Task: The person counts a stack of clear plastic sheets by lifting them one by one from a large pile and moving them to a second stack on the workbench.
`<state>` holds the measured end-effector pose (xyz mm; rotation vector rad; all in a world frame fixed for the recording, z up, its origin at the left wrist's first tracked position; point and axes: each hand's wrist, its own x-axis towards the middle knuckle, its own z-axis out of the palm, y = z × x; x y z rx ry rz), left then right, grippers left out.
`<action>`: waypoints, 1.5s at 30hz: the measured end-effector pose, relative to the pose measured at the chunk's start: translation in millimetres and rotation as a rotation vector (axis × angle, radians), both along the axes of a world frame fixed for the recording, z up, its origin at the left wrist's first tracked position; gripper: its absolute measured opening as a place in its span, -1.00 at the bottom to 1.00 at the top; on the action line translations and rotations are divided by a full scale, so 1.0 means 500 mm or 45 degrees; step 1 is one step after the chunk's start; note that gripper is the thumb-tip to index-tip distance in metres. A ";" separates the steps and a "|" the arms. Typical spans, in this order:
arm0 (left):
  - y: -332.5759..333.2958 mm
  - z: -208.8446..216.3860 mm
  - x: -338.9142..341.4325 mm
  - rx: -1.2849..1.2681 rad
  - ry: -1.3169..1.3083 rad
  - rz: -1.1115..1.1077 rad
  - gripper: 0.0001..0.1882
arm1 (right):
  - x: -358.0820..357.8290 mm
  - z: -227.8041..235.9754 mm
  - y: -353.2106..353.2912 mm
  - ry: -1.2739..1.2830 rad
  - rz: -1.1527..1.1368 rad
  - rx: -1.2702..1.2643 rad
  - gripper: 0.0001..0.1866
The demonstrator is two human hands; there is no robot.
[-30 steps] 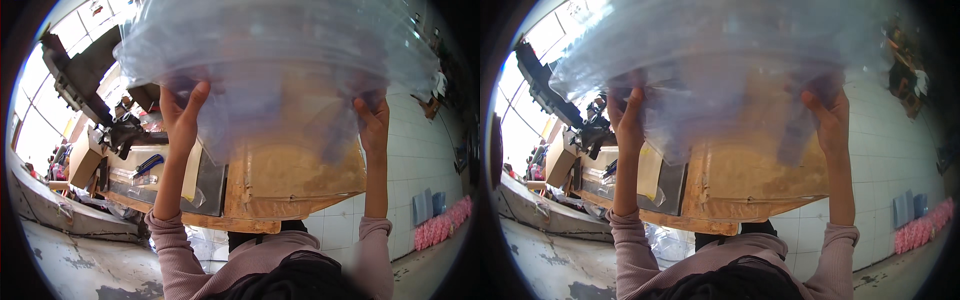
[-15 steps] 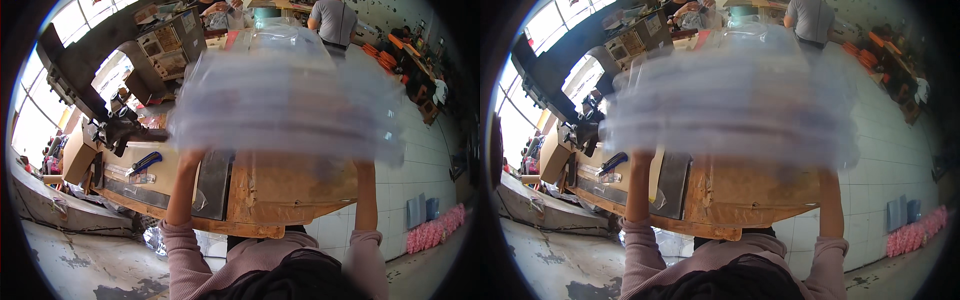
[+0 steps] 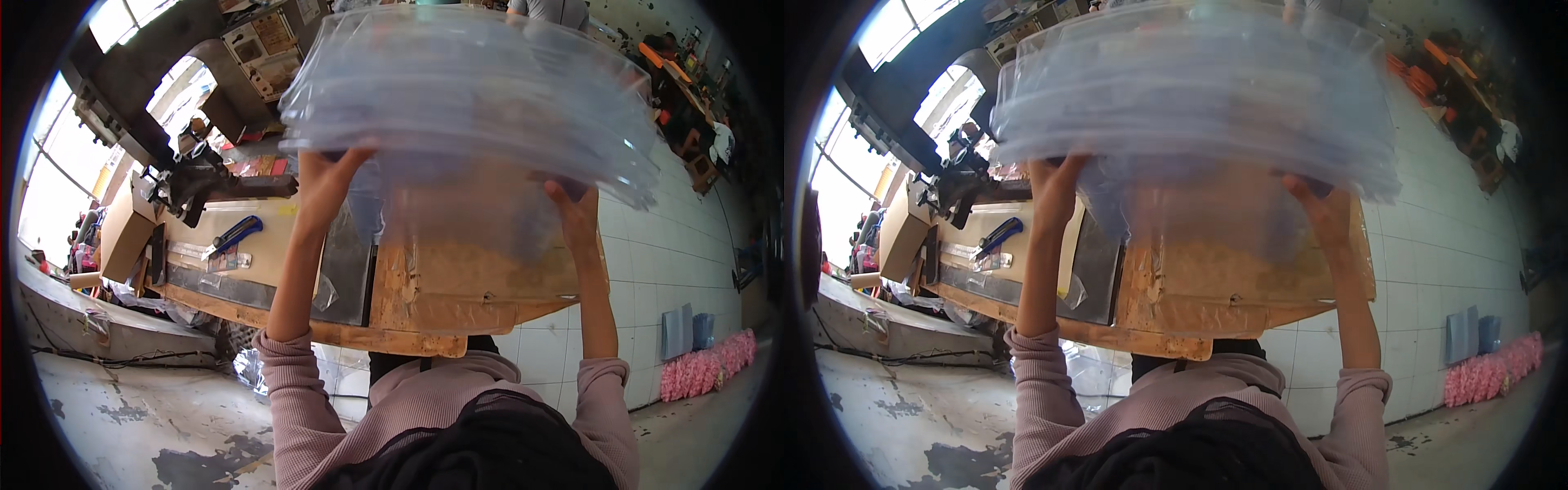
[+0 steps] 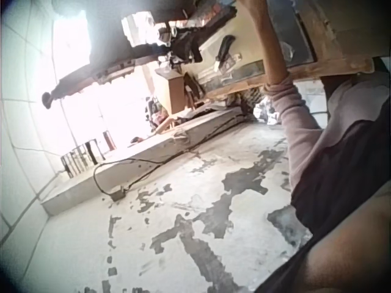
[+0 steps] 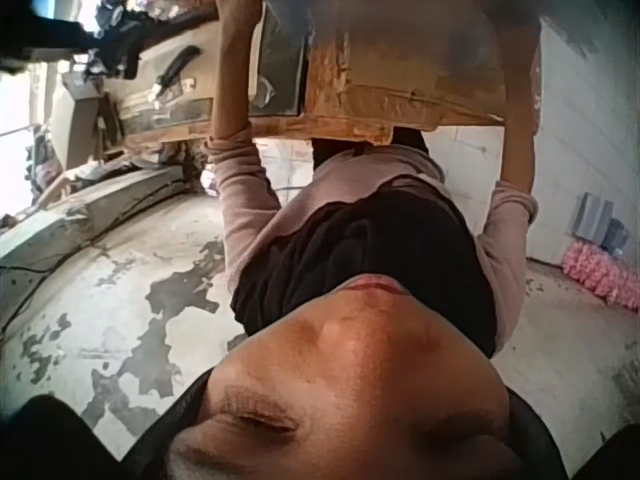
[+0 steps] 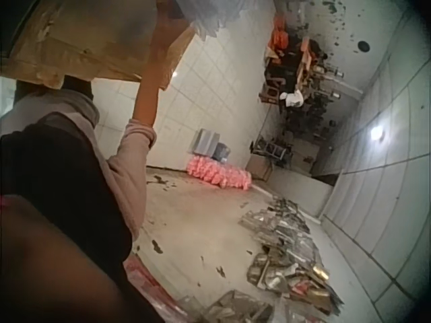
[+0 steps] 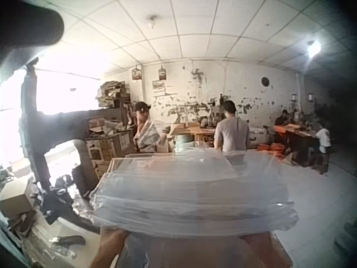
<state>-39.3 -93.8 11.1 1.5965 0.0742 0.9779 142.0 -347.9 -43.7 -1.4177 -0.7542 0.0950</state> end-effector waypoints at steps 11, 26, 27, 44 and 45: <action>-0.237 -0.060 -0.141 -1.263 0.102 -0.110 -0.51 | 0.119 0.257 0.065 0.006 0.503 -1.021 -0.57; -0.226 0.014 -0.239 0.464 1.231 -1.214 -0.50 | 0.039 -0.005 0.170 -0.798 0.487 -1.605 -0.47; -0.217 0.018 -0.207 0.670 1.061 -0.898 -0.58 | 0.030 -0.003 0.166 -0.803 0.467 -1.594 -0.49; -0.014 -0.210 0.029 1.672 0.240 0.126 -0.68 | -0.016 -0.070 0.091 -1.463 0.227 -0.849 -0.88; -0.015 -0.217 0.026 1.680 0.178 0.128 -0.73 | -0.020 -0.081 0.090 -1.527 0.167 -0.840 -0.88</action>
